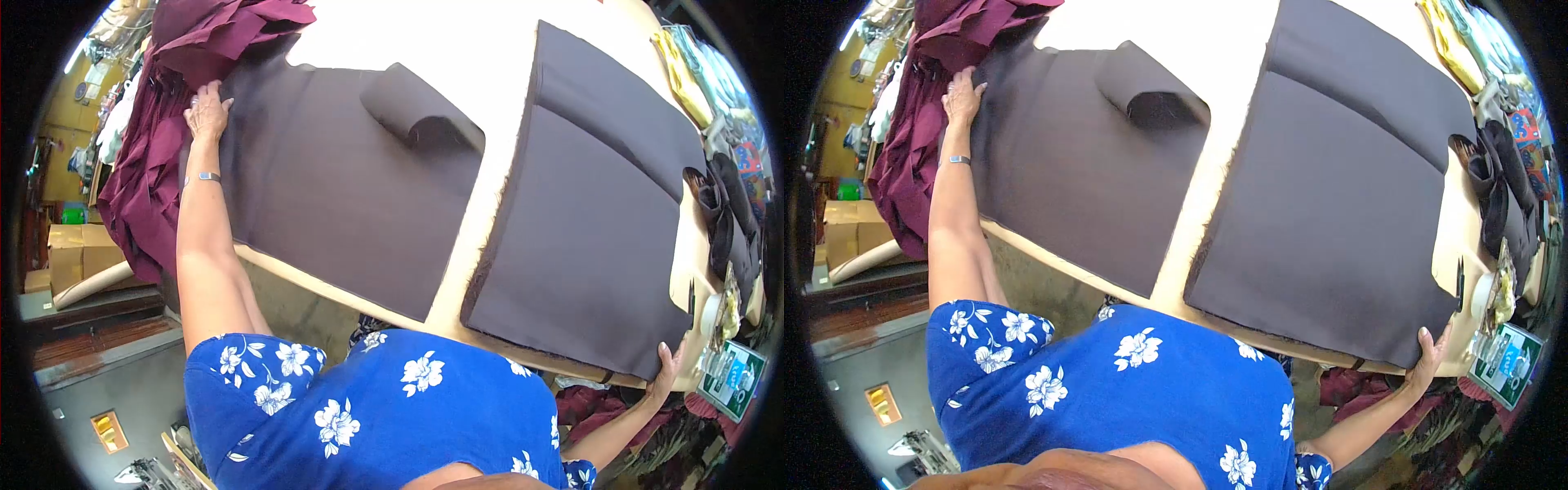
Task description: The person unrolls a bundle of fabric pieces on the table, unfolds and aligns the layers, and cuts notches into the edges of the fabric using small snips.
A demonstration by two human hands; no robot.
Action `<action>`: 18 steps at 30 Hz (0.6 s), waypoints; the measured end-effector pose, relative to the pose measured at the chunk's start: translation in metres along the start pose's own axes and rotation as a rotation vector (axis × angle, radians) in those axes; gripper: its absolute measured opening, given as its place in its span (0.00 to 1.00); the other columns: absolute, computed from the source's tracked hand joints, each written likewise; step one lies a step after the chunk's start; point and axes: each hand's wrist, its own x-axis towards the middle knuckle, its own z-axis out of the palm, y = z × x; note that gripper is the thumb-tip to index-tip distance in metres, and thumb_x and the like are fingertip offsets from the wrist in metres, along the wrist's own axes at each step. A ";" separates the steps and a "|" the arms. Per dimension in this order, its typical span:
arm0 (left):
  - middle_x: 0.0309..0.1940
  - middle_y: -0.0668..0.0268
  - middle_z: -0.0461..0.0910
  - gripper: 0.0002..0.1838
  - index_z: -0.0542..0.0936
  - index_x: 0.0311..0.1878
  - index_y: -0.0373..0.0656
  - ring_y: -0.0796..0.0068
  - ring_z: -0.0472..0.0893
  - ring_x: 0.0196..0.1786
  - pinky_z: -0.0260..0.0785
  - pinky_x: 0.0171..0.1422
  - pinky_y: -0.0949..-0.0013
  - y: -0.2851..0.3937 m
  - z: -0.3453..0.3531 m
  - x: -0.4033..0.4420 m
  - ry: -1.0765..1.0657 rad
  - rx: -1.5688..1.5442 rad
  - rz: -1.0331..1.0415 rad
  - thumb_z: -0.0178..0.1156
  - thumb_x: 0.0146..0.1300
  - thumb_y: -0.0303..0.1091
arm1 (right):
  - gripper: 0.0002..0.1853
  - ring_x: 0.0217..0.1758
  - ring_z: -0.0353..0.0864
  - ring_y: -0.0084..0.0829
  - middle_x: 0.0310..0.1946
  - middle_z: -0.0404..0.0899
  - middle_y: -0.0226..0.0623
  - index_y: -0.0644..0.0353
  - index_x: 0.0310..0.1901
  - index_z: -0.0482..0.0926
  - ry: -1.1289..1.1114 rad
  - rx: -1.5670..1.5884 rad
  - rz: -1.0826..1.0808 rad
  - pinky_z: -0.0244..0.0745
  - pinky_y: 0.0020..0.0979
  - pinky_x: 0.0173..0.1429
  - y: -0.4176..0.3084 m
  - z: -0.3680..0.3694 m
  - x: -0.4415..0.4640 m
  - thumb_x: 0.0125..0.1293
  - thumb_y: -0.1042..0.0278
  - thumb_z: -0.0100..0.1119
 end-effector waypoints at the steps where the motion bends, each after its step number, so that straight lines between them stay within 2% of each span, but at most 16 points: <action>1: 0.39 0.64 0.75 0.19 0.73 0.47 0.51 0.63 0.76 0.45 0.68 0.46 0.61 0.015 -0.022 -0.007 0.170 0.086 0.022 0.62 0.51 0.44 | 0.40 0.61 0.60 0.32 0.61 0.58 0.43 0.66 0.65 0.52 0.028 0.018 0.009 0.53 0.29 0.64 0.000 0.002 -0.001 0.52 0.69 0.60; 4: 0.37 0.63 0.76 0.15 0.75 0.42 0.45 0.62 0.76 0.42 0.68 0.45 0.63 0.065 -0.055 -0.020 0.150 -0.300 0.219 0.61 0.52 0.40 | 0.40 0.62 0.60 0.33 0.61 0.59 0.43 0.67 0.65 0.52 0.083 0.018 0.016 0.52 0.29 0.65 0.002 0.001 0.000 0.52 0.69 0.60; 6: 0.34 0.62 0.76 0.11 0.76 0.37 0.41 0.62 0.76 0.40 0.68 0.45 0.64 0.112 -0.082 -0.050 -0.168 -0.909 0.353 0.60 0.53 0.37 | 0.41 0.63 0.58 0.33 0.62 0.55 0.43 0.67 0.65 0.51 0.043 0.020 0.017 0.52 0.29 0.65 -0.004 0.007 -0.005 0.51 0.67 0.61; 7: 0.33 0.61 0.77 0.09 0.77 0.34 0.40 0.61 0.77 0.41 0.69 0.46 0.64 0.139 -0.106 -0.068 -0.188 -0.907 0.518 0.59 0.54 0.35 | 0.42 0.63 0.57 0.34 0.63 0.54 0.43 0.67 0.65 0.50 0.018 0.021 0.018 0.52 0.29 0.65 -0.005 0.009 -0.005 0.51 0.67 0.61; 8: 0.38 0.63 0.77 0.10 0.77 0.37 0.42 0.62 0.76 0.44 0.68 0.48 0.63 0.160 -0.120 -0.083 -0.136 -0.870 0.694 0.58 0.54 0.36 | 0.42 0.63 0.57 0.34 0.63 0.54 0.44 0.67 0.65 0.51 0.009 0.021 0.009 0.52 0.29 0.65 -0.004 0.009 -0.003 0.51 0.66 0.61; 10: 0.52 0.64 0.72 0.18 0.74 0.49 0.48 0.62 0.70 0.55 0.63 0.59 0.61 0.195 -0.132 -0.098 -0.078 -0.788 0.820 0.58 0.57 0.43 | 0.42 0.63 0.57 0.34 0.63 0.54 0.44 0.67 0.65 0.51 -0.009 0.016 -0.013 0.53 0.29 0.65 -0.003 0.007 -0.001 0.51 0.66 0.61; 12: 0.62 0.65 0.63 0.23 0.68 0.57 0.52 0.61 0.62 0.63 0.56 0.64 0.59 0.220 -0.129 -0.096 -0.141 -0.826 0.840 0.53 0.60 0.48 | 0.42 0.63 0.57 0.34 0.63 0.53 0.45 0.68 0.65 0.50 -0.014 -0.007 -0.047 0.53 0.29 0.64 0.003 0.004 0.004 0.50 0.65 0.61; 15: 0.66 0.65 0.56 0.28 0.63 0.62 0.56 0.59 0.55 0.67 0.48 0.68 0.56 0.246 -0.118 -0.082 -0.136 -0.679 0.855 0.49 0.60 0.54 | 0.43 0.64 0.57 0.35 0.63 0.53 0.46 0.70 0.65 0.50 -0.020 -0.062 -0.064 0.54 0.30 0.65 -0.002 0.007 -0.001 0.49 0.65 0.61; 18: 0.64 0.63 0.59 0.28 0.66 0.61 0.54 0.56 0.59 0.65 0.51 0.68 0.55 0.270 -0.122 -0.071 -0.105 -0.642 0.841 0.51 0.59 0.55 | 0.43 0.63 0.57 0.35 0.63 0.53 0.48 0.72 0.64 0.51 0.040 -0.126 -0.068 0.54 0.30 0.65 -0.004 0.011 -0.003 0.48 0.64 0.61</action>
